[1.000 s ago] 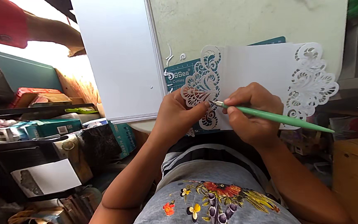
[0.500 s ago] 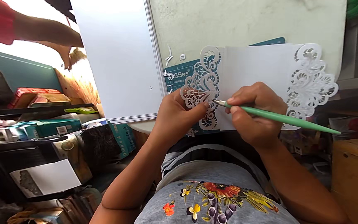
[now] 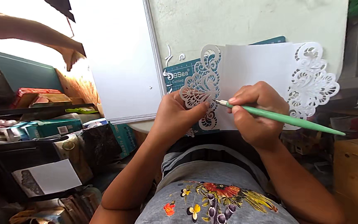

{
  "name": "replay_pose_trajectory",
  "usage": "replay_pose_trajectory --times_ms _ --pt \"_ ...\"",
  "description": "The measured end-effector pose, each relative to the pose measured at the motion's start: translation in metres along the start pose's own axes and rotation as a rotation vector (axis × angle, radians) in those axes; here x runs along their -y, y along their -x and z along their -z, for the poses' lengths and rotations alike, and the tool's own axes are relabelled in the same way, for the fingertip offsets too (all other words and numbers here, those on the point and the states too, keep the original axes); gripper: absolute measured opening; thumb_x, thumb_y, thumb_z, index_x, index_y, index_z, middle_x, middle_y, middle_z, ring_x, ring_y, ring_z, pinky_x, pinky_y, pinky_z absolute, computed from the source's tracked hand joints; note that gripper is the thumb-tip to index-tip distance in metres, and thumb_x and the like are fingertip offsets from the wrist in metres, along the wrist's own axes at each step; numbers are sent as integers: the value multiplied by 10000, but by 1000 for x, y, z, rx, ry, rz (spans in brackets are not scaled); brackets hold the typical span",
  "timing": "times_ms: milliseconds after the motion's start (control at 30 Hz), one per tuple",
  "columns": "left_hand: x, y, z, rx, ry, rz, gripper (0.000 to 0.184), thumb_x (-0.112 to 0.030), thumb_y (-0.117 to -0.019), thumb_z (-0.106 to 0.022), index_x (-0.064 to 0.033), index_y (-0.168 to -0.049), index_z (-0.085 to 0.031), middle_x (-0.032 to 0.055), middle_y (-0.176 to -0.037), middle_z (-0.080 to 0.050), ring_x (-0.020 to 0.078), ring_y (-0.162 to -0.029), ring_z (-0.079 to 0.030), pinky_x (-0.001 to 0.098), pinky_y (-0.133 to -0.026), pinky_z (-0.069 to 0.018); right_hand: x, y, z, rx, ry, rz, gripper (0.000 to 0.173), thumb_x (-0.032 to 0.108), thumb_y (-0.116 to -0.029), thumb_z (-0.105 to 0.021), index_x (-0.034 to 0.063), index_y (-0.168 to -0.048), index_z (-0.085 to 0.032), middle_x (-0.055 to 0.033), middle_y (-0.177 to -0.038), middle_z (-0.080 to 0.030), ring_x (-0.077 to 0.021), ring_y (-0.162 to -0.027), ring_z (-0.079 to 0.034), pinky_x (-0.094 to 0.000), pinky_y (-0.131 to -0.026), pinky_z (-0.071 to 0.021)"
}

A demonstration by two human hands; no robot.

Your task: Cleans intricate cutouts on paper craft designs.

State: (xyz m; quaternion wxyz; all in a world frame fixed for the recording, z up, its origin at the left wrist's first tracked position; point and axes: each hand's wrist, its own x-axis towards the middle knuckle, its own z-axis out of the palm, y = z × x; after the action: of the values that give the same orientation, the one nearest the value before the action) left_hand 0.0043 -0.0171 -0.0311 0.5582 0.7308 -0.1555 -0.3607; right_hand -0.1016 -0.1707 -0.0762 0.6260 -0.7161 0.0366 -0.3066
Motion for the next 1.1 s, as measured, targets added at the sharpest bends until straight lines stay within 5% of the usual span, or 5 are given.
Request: replay_pose_trajectory --times_ms 1100 --pt "3 1 -2 -22 -16 -21 153 19 -925 -652 -93 -1028 -674 -51 -850 -739 14 -720 -700 184 -655 -600 -5 -1 -2 -3 -50 19 45 16 -871 -573 -6 -898 -601 -11 -811 -627 11 -715 -608 -133 -624 -519"
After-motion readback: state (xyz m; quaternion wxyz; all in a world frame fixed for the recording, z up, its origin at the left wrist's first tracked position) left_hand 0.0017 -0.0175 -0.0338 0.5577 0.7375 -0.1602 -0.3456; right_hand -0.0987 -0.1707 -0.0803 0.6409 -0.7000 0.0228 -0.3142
